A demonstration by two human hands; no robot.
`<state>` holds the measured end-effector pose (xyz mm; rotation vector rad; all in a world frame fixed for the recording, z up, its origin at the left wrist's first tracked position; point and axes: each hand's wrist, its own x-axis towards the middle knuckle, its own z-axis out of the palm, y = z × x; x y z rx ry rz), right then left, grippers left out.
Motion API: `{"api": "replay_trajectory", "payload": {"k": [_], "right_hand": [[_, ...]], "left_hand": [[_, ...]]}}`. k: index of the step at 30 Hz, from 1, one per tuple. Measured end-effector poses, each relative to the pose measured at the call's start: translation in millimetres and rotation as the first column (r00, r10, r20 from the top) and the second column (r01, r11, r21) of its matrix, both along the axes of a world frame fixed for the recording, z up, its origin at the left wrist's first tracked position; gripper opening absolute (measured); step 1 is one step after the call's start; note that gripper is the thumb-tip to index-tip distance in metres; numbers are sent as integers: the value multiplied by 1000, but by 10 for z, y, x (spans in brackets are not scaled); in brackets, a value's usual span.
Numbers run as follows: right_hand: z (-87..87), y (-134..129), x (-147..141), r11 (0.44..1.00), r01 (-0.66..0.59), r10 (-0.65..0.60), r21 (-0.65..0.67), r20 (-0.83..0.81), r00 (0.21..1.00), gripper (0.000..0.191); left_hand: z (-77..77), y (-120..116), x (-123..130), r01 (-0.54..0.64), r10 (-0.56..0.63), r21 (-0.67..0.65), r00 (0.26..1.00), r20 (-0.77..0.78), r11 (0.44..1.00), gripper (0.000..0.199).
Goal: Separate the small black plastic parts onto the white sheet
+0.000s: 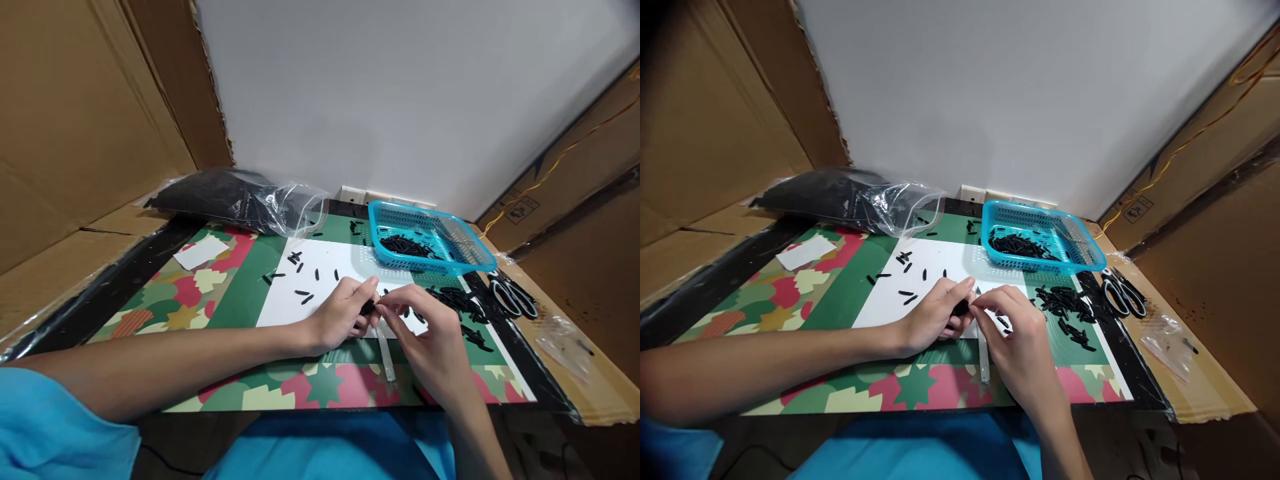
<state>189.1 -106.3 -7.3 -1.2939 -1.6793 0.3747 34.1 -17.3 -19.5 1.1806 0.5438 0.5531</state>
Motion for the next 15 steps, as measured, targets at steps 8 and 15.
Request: {"api": "replay_trajectory", "payload": {"k": [8,15], "right_hand": [[-35,-34,-59,1000,28,-28,-11,38,999,14],[-29,-62,12,995,101,-97,18,-151,984,10]], "left_hand": [[-69,29,-2,42,-42,37,999,2,998,67],[-49,53,-10,47,-48,28,998,36,999,67]]}}
